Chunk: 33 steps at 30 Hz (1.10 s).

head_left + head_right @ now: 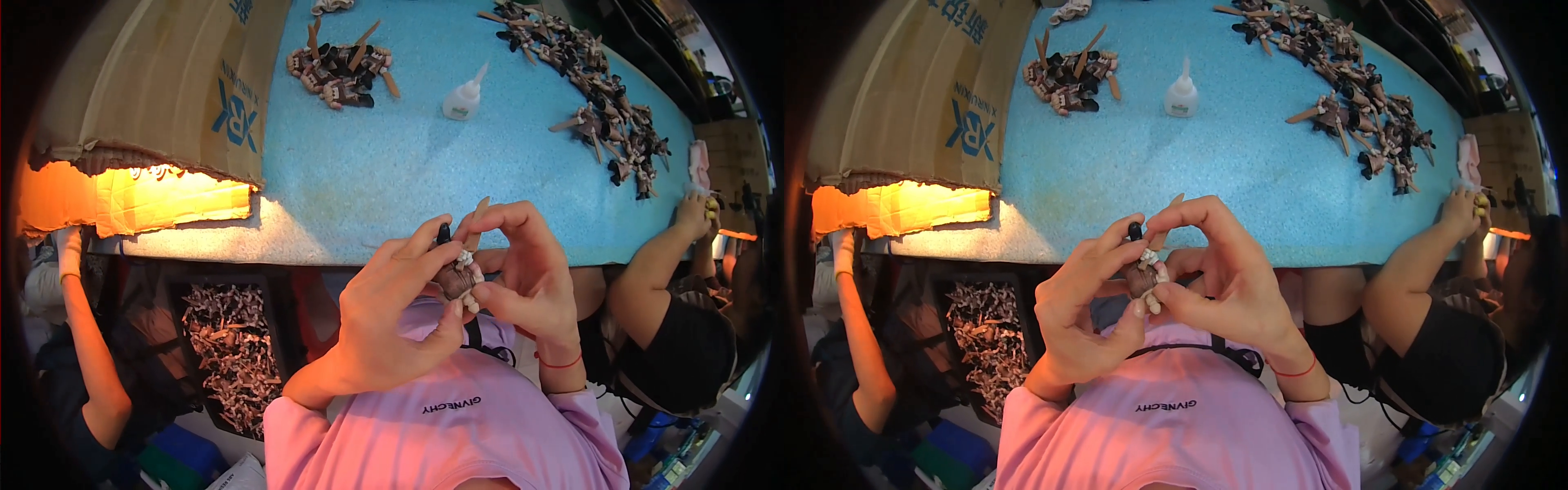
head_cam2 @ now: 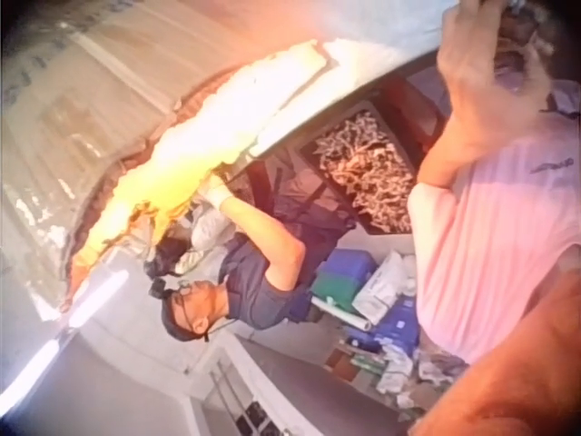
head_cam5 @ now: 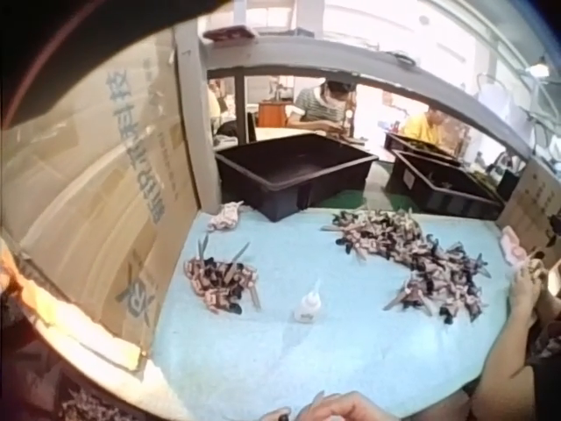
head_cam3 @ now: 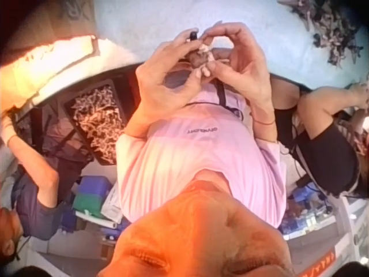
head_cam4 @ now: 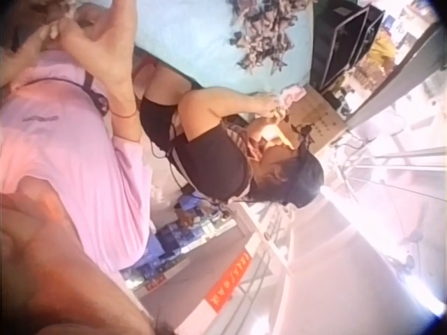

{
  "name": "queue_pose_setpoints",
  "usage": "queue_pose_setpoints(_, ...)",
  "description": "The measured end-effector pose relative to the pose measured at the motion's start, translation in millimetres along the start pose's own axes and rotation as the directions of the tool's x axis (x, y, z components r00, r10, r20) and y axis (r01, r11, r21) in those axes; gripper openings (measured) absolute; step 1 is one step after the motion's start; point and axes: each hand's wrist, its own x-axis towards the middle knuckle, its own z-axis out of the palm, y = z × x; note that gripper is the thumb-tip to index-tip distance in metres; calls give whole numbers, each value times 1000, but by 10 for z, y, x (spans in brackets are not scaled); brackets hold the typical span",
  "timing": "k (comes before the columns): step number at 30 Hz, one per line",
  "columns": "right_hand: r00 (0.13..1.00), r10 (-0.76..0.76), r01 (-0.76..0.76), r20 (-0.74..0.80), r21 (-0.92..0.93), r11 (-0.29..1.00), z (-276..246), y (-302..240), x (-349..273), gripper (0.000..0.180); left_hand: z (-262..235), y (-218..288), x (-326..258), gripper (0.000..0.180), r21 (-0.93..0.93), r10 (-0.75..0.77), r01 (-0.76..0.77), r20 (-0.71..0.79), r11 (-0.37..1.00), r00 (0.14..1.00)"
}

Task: The person assembles small plastic toy figurine parts by applying glue from a glue bottle and joining the plastic components together by hand.

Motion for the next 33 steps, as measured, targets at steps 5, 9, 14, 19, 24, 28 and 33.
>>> queue_pose_setpoints(5, 996, 56, -59, -71, -38, 998, 8, -161, -65, 51, -14, -62, -16, 52, -397, -211, 199, 13, 896, 977)
queue_pose_setpoints(9, 993, 42, -46, -107, -38, 998, -20, -158, -96, 52, -1, -58, -25, 47, -659, -311, 304, 111, 688, 944)
queue_pose_setpoints(14, 995, -31, 18, -98, -130, 991, 37, -134, -99, 48, -27, -112, -31, 49, -714, -337, 404, 245, 571, 909)
queue_pose_setpoints(19, 968, -209, 73, -138, -642, 763, 55, -184, -121, 44, -1, -219, -101, 48, -866, -282, 492, 452, 88, 846)
queue_pose_setpoints(24, 942, -331, 175, -61, -752, 635, 101, -131, -84, 41, 133, -195, -171, 46, -881, -194, 446, 470, -155, 861)
queue_pose_setpoints(28, 914, -405, 226, -1, -830, 511, 112, -164, -109, 41, 180, -254, -245, 45, -863, -104, 407, 453, -298, 885)
queue_pose_setpoints(33, 878, -476, 270, 50, -873, 406, 124, -151, -163, 40, 165, -164, -206, 48, -851, -127, 442, 490, -284, 862)
